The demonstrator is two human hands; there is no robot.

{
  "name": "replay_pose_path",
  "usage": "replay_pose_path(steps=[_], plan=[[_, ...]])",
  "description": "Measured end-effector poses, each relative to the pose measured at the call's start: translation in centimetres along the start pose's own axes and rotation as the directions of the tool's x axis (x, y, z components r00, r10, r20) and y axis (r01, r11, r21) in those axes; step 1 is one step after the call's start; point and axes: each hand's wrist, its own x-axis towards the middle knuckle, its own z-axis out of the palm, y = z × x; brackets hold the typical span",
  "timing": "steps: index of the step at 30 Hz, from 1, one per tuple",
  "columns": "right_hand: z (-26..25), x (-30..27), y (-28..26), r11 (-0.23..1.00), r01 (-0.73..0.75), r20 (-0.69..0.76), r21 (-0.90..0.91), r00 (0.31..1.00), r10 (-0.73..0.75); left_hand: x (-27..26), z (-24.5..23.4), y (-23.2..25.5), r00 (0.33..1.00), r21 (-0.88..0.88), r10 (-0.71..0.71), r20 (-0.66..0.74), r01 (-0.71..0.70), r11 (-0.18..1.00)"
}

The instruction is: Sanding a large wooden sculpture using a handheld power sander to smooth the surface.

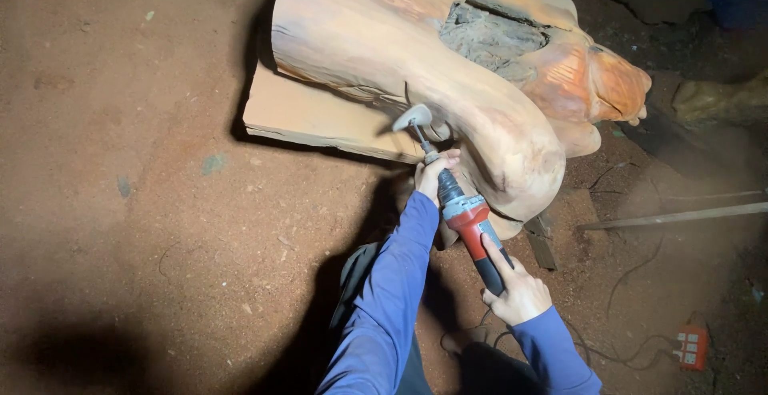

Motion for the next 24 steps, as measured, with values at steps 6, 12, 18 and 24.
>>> replay_pose_path(steps=[6,12,18,24], plan=[[1.7,-0.5,1.1,0.999,0.044,-0.094,0.003,0.995,-0.043,-0.6,0.7,0.3,0.998,0.091,0.036,0.057,-0.041,0.995],[1.7,-0.6,1.0,1.000,0.024,-0.083,0.012,0.996,-0.023,-0.5,-0.1,-0.6,0.998,0.051,-0.009,0.067,0.005,0.999],[1.1,-0.4,0.4,0.996,0.086,-0.128,0.037,0.989,-0.081,-1.5,1.4,2.1,0.999,0.106,0.041,0.034,-0.044,0.993],[1.8,-0.6,0.8,0.989,0.139,-0.245,0.039,0.961,-0.126,-0.9,1.1,2.0,0.989,0.082,0.059,0.137,-0.071,0.994]])
